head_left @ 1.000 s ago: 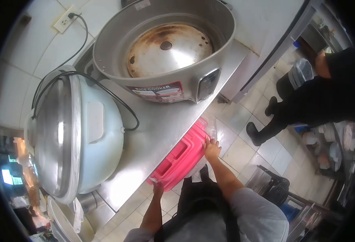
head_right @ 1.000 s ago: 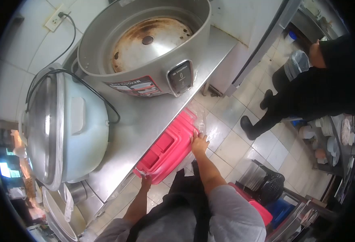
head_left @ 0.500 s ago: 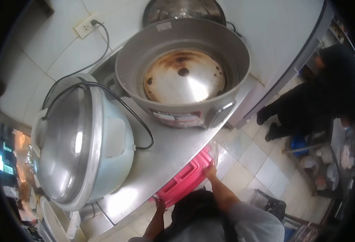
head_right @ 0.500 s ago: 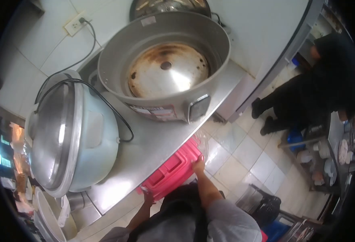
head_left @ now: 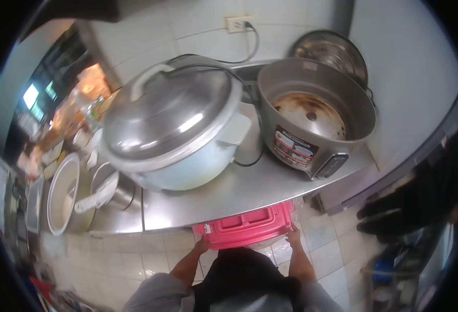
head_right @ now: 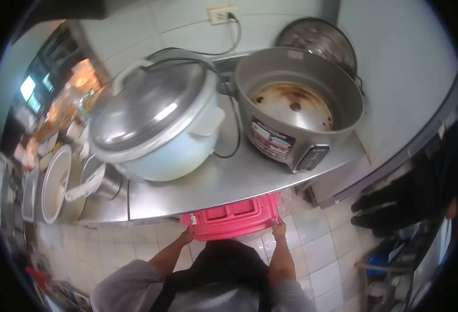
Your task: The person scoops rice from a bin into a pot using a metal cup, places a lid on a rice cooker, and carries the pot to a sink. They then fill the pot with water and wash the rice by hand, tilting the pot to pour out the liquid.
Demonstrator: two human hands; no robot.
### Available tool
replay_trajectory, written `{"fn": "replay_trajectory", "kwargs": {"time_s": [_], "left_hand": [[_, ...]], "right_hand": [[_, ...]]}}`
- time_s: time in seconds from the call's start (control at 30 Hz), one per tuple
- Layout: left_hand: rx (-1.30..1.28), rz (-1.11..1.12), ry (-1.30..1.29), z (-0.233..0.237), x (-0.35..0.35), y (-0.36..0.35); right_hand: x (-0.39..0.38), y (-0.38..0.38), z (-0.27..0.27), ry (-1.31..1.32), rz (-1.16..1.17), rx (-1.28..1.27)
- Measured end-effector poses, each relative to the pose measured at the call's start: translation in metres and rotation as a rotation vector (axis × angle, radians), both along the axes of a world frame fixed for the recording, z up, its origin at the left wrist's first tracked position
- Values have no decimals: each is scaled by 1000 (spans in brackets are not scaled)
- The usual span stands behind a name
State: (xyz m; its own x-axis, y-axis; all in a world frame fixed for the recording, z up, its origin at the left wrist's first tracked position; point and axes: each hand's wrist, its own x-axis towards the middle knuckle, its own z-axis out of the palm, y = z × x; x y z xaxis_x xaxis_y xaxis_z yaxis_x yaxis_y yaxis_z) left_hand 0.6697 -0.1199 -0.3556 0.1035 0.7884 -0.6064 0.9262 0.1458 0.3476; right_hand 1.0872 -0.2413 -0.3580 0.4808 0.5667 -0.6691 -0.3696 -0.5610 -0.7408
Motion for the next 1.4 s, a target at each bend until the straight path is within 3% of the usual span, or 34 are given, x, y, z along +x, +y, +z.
{"fn": "replay_trajectory", "kwargs": {"time_s": [0.03, 0.1, 0.13, 0.17, 0.2, 0.27, 0.3, 0.33, 0.37, 0.4, 0.43, 0.47, 0.5, 0.53, 0.57, 0.6, 0.67, 0.73, 0.77, 0.83, 0.9, 0.97, 1.0, 1.1, 1.17, 1.23, 1.27, 1.33, 1.4], "left_hand": [[6, 43, -19, 19, -2, -9], [-319, 46, -210, 64, -21, -28], [-299, 135, -238, 63, -38, -38], [-163, 44, -212, 45, -64, -48], [-36, -39, -160, 36, -85, -69], [-28, 184, -109, 55, -124, -100], [52, 275, -85, 55, -148, -117], [-22, 502, -104, 77, -167, -127], [63, 667, -111, 71, -196, -141], [114, 803, -84, 81, -224, -145], [229, 1100, -357, 88, -254, -150], [375, 1320, -412, 104, -279, -148], [486, 1412, -568, 123, -310, -143], [558, 1429, -505, 165, -326, -132], [630, 1411, -714, 160, -375, -122], [746, 1616, -745, 243, -353, -98], [803, 1556, -881, 299, -394, -61], [932, 1494, -1006, 360, -416, -19], [943, 1505, -1064, 382, -435, 3], [891, 1416, -1202, 369, -497, 50], [1069, 1402, -969, 348, -520, 78], [1234, 1498, -265, 335, -533, 96], [1238, 1514, -267, 343, -545, 97], [1221, 1500, -388, 349, -578, 87], [1056, 1454, -546, 354, -628, 88], [1053, 1360, -873, 337, -673, 92], [1021, 1342, -1004, 336, -683, 88], [876, 1352, -1194, 357, -678, 65], [834, 1272, -1120, 371, -670, 36]], "right_hand": [[4, -4, 14, -3, -97, 52], [8, -12, 42, -11, -183, 190], [13, -20, 48, -6, -158, 271], [19, -27, 55, 15, -85, 368], [28, -41, 48, -147, 52, 368], [38, -71, 39, -166, 112, 227], [50, -89, 23, -512, 621, 184], [61, -106, 7, -927, 1018, 237], [67, -113, 11, -1350, 1545, 116], [64, -123, 3, -1354, 1565, 133], [54, -136, -9, -1288, 1371, 248], [39, -141, -17, -1214, 1175, 349], [15, -131, -30, -573, 783, 91], [-8, -126, -42, 50, 359, -150], [-41, -108, -21, -65, 542, -115], [-66, -80, 17, -557, 1106, 472], [-156, -9, 63, -407, 1281, -188], [-259, 27, 181, -156, 1045, 5], [-292, 47, 194, -136, 1125, 98], [-367, 74, 220, -111, 1194, 200], [-440, 90, 251, -71, 1278, 343], [-502, 94, 260, -72, 1349, 368], [-530, 98, 266, -63, 1409, 394], [-586, 98, 271, -75, 1550, 420], [-613, 100, 293, -77, 1565, 427], [-637, 115, 309, 156, 1447, 244], [-652, 132, 312, 157, 1435, 251], [-682, 166, 315, 219, 1200, 394], [-722, 220, 326, 241, 976, 416]]}}
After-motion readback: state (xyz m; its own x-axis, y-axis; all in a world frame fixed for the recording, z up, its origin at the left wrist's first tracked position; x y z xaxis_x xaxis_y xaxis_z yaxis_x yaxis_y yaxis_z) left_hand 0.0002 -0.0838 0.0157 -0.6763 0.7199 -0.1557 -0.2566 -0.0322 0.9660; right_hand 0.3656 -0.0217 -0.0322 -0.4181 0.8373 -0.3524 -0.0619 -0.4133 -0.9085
